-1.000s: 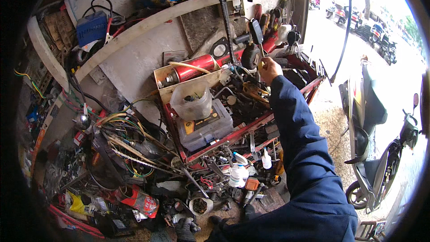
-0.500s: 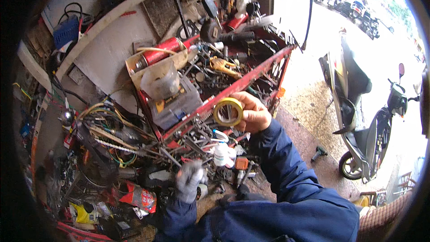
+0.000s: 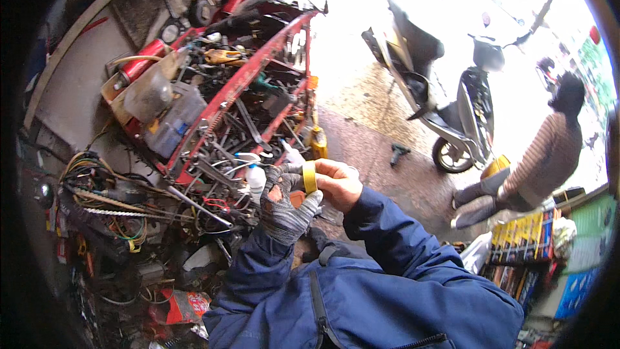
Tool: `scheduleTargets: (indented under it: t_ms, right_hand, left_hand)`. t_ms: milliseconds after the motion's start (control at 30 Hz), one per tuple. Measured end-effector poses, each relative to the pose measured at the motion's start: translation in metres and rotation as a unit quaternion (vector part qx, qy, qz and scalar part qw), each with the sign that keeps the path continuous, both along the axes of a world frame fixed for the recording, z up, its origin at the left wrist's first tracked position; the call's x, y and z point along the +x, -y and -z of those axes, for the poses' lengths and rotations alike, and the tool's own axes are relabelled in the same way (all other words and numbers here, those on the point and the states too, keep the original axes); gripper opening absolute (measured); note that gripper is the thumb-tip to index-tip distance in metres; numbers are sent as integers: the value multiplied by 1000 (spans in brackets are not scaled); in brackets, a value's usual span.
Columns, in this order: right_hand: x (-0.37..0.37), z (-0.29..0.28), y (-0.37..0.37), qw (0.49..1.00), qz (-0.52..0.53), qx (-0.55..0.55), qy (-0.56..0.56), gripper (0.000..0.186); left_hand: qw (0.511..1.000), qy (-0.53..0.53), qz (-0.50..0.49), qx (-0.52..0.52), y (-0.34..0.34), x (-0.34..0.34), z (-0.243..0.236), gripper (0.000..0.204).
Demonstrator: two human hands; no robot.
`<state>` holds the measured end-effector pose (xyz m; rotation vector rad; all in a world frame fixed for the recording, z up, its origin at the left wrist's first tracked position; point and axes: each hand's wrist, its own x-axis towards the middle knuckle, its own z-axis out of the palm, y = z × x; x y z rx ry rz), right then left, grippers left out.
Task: The person works on the front wiring of a silver scooter, connecting wires and testing the turn signal. They retrieve a roll of yellow tape from a cluttered tool rack, tear off a piece, and wrap it around the wire bundle near the headlight.
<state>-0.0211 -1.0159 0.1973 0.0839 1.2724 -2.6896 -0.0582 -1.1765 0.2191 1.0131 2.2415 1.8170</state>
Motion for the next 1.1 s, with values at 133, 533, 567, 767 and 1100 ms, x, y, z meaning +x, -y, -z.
scheduleTargets:
  t_ms: [133,533,567,767,1100]
  right_hand:
    - [43,17,-1,996,76,-34,-33,19]
    - [134,21,-92,922,312,227,-21,19]
    - [145,17,-109,853,361,376,-39,22]
    - [217,-14,-207,822,371,428,-58,19]
    - [295,-17,-337,724,332,600,-70,8]
  left_hand:
    - [996,22,76,-30,-19,22,18,55]
    - [917,265,274,115,-127,94,14,54]
    - [913,281,266,134,-143,101,16,42]
    - [941,158,284,97,-236,129,29,33]
    - [940,-71,333,-17,-371,173,20,33]
